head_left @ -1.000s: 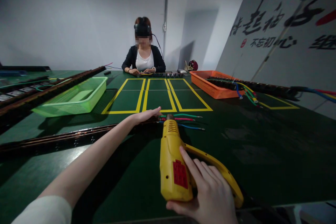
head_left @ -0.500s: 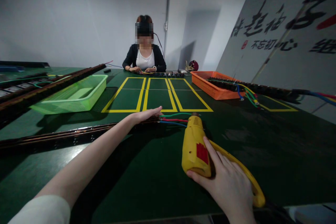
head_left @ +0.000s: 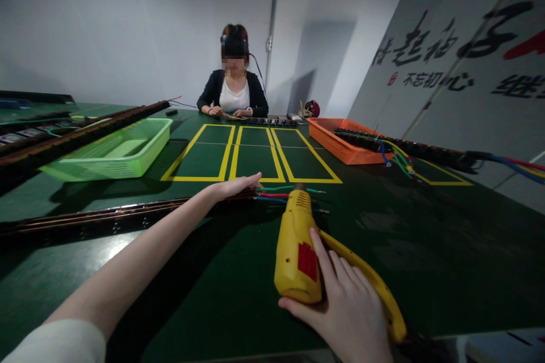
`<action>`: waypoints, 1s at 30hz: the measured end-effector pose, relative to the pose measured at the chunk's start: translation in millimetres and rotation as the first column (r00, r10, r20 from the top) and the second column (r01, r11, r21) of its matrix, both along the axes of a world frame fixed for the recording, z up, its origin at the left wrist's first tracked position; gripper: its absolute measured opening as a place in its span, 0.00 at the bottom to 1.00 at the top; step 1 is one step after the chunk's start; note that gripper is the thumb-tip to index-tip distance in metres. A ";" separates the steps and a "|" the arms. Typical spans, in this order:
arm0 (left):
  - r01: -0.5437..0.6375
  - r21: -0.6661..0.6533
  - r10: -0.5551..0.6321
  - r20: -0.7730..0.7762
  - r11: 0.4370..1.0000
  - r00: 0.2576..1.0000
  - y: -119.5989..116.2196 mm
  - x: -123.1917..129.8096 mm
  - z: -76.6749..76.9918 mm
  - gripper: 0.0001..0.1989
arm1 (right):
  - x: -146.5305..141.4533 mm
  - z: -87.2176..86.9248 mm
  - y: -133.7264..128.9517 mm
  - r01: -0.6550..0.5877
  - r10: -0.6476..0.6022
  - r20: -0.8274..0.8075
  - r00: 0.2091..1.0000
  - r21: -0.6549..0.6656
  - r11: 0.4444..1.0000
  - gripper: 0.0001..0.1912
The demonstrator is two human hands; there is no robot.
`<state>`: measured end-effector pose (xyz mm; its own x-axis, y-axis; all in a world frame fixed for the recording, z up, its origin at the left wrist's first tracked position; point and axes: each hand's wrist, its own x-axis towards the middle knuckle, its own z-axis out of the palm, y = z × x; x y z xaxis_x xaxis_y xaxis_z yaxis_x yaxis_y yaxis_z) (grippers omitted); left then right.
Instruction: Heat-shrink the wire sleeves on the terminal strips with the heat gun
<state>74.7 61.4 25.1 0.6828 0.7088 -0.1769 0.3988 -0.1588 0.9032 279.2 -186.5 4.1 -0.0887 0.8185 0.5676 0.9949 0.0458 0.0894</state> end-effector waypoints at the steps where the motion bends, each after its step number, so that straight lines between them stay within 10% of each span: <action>1: 0.002 0.007 -0.002 0.004 1.000 1.000 0.4 0.2 -0.4 0.37 | -6.1 -0.1 -1.1 -0.044 0.044 0.015 0.999 0.017 0.999 0.55; 13: 0.060 0.030 -0.062 0.057 0.998 0.996 1.8 1.3 -4.7 0.37 | -39.4 -1.9 -7.4 -0.236 0.237 -0.005 0.972 0.080 0.969 0.58; 30: 0.014 0.023 -0.014 -0.003 1.000 1.000 1.5 -0.1 -3.8 0.38 | -6.8 -2.4 -2.0 -0.127 0.120 -0.178 0.977 -0.024 0.992 0.58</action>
